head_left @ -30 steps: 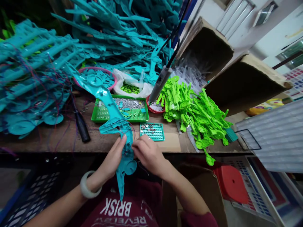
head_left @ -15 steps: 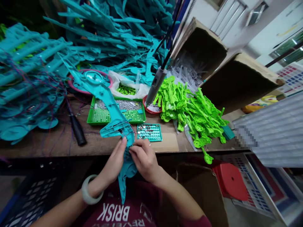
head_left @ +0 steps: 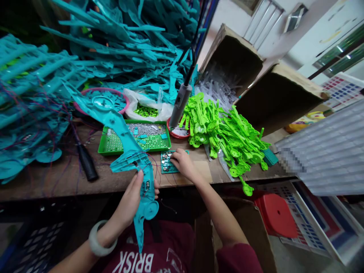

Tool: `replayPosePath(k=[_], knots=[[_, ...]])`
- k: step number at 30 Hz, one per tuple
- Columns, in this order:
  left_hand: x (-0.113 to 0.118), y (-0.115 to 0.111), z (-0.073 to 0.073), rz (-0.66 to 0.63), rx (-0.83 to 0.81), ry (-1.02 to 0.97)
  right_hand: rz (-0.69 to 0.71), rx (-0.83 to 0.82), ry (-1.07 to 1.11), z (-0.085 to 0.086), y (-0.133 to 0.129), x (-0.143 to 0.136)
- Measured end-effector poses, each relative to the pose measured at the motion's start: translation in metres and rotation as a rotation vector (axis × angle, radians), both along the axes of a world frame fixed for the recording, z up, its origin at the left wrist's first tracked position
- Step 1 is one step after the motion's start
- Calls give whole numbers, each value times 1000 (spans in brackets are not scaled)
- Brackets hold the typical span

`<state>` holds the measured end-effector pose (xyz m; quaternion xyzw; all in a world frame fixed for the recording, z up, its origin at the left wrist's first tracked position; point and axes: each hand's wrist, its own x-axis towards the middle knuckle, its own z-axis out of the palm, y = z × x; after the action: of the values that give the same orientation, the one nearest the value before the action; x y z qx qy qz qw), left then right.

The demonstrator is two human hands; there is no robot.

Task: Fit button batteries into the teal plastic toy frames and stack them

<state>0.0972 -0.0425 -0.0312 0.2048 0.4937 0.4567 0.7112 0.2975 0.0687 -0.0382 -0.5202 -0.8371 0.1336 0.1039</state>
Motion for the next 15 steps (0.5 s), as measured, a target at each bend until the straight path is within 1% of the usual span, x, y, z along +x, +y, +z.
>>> replayPosePath(k=[5,11,13,15], knots=[[-2,8,2,4,-26,-22,17,-32,-26,2,-7,2],[-4,13,6,27,-39,-24,33,-35,-42,16,-15,6],[-3,13,7,30,-39,-32,42,-27,-31,22,-21,1],[-2,13,6,26,-37,-38,48,16,70,27,-32,-12]])
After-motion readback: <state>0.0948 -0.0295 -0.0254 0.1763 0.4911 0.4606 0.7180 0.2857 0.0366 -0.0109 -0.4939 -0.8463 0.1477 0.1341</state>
